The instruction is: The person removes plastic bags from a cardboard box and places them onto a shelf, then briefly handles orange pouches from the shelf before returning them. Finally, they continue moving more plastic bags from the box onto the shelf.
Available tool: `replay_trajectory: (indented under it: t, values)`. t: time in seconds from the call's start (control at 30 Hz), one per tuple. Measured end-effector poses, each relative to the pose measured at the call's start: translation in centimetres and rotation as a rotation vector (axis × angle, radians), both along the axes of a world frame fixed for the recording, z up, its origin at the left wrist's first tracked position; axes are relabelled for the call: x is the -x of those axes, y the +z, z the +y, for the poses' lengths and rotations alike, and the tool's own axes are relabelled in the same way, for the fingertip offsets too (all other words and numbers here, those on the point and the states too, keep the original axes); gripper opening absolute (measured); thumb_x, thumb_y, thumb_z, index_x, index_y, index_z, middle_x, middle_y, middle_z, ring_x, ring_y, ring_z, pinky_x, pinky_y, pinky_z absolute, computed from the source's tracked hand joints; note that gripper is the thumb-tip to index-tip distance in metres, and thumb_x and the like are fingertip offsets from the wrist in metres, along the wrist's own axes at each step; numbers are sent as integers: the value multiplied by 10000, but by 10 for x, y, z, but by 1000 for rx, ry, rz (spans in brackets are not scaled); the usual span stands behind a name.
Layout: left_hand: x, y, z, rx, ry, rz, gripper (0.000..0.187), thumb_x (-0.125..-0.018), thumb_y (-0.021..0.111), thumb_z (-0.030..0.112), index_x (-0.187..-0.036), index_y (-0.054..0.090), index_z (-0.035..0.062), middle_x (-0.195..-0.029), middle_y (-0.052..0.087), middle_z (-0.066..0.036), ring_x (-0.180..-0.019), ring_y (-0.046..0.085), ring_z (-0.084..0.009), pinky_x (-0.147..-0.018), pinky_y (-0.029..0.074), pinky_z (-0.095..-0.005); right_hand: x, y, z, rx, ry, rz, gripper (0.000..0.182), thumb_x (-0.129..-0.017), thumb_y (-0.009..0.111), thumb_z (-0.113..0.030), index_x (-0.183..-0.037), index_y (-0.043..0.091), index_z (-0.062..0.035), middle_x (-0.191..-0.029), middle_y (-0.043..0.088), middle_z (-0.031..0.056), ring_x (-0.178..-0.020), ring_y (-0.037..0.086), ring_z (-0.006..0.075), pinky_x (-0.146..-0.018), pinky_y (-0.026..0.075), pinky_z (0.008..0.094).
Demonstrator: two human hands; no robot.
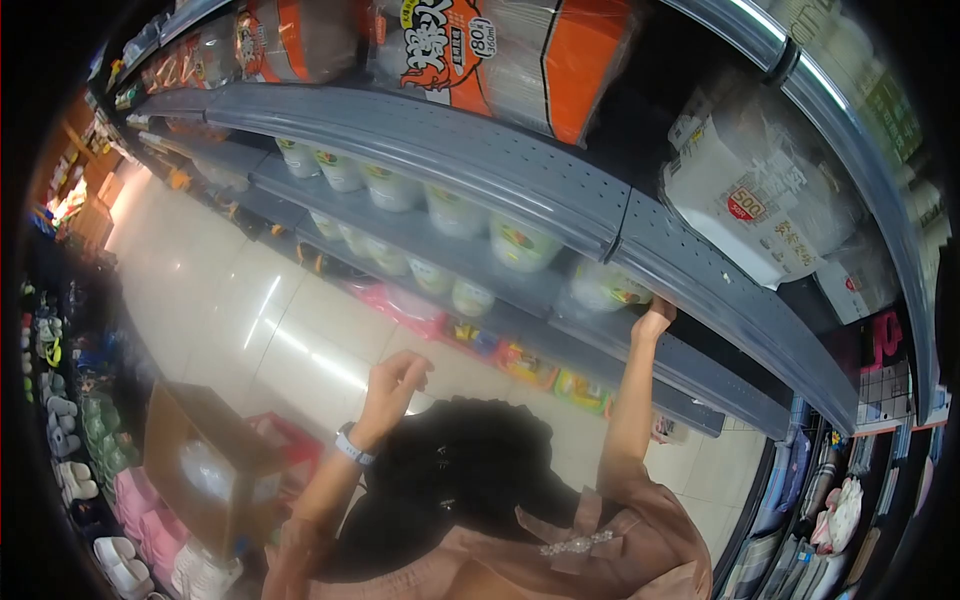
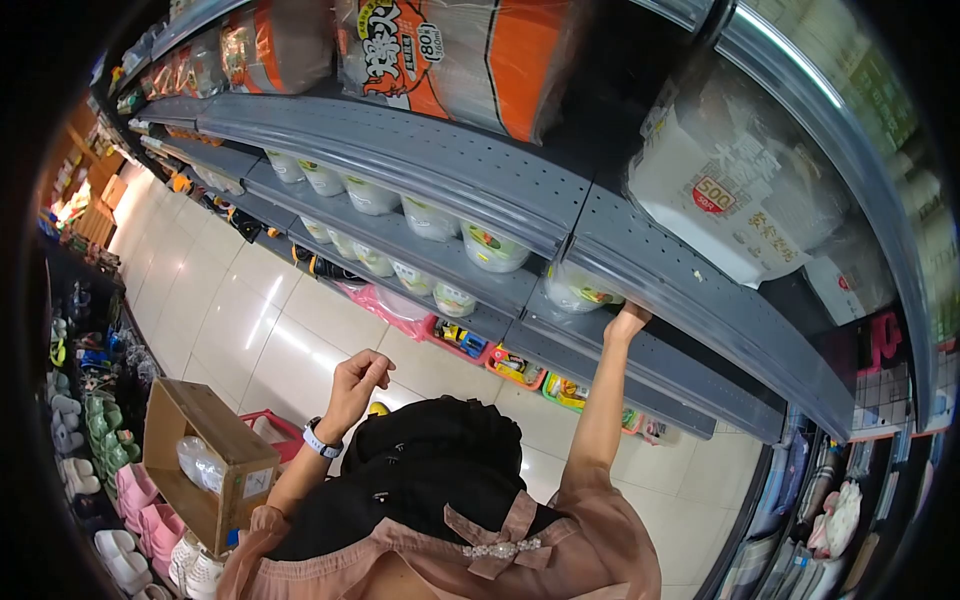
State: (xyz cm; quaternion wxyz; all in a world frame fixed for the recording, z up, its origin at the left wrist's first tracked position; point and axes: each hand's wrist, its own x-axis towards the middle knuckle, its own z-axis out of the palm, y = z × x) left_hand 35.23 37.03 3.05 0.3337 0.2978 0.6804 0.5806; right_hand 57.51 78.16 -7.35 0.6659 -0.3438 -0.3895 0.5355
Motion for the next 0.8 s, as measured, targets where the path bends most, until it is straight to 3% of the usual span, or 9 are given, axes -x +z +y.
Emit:
replay_trajectory:
  t: [0.03, 0.07, 0.17, 0.2, 0.3, 0.37, 0.4, 0.57, 0.8]
  values:
    - [0, 0, -2, -1, 7, 1, 203, -920, 529, 145, -871, 626, -26, -762, 594, -40, -665, 541, -91, -611, 438, -232, -4, -8, -3, -42, 16, -209, 375, -882, 614, -77, -1229, 495, -1, -1156, 586, 76, -1052, 540, 202, -965, 382, 347]
    - [-1, -1, -3, -8, 16, -9, 199, -919, 530, 141, -869, 626, -26, -759, 594, -37, -665, 542, -90, -611, 438, -232, 2, 9, -19, -16, -23, -213, 461, -815, 681, -43, -1227, 490, 41, -1146, 584, 100, -1008, 550, 161, -906, 415, 298]
    - [-2, -5, -5, -17, 18, -21, 192, -916, 529, 133, -867, 624, -27, -753, 593, -31, -667, 542, -90, -613, 440, -233, -6, -25, -28, -121, 8, -248, 382, -820, 688, -68, -1152, 534, 41, -1075, 603, 121, -963, 559, 145, -863, 435, 272]
    - [-3, -6, -5, -22, 13, -19, 189, -916, 528, 130, -867, 623, -27, -751, 594, -27, -668, 543, -90, -614, 441, -234, 0, -10, -50, -67, -87, -360, 233, -845, 680, -111, -997, 573, 30, -1000, 614, 96, -868, 564, 112, -791, 441, 259]
    - [-7, -11, -5, 12, 23, -35, 186, -916, 526, 128, -870, 621, -25, -744, 590, -28, -666, 542, -89, -617, 444, -234, 2, -17, -79, -21, -130, -504, 160, -860, 660, -125, -912, 583, 6, -865, 613, 43, -754, 540, 92, -709, 445, 250]
    - [-8, -16, -5, 8, 13, -38, 184, -915, 529, 130, -871, 621, -23, -736, 589, -27, -666, 543, -88, -618, 445, -234, 9, -21, -97, -175, -117, -729, 193, -851, 671, -159, -765, 560, -26, -700, 552, -4, -637, 503, 83, -613, 437, 260]
    - [-8, -18, -6, 5, -1, -38, 183, -915, 531, 133, -871, 621, -21, -728, 587, -26, -666, 544, -88, -620, 447, -234, 20, -17, -105, -253, -80, -745, 172, -839, 666, -144, -733, 590, -32, -677, 564, 25, -623, 524, 113, -617, 440, 275]
    - [-13, -10, -11, 34, 43, -43, 182, -914, 537, 141, -876, 623, -14, -694, 579, -24, -648, 542, -89, -603, 441, -232, 78, 15, -129, -532, 246, -890, 128, -802, 675, -132, -882, 637, -40, -735, 596, 62, -666, 560, 176, -632, 462, 301]
    - [-16, -9, -41, 95, 219, -60, 190, -921, 535, 160, -869, 622, -1, -650, 559, -6, -611, 507, -70, -564, 412, -218, 158, 20, -125, -613, 695, -967, 425, -789, 682, -178, -1173, 555, -47, -933, 625, 60, -689, 589, 170, -649, 482, 320]
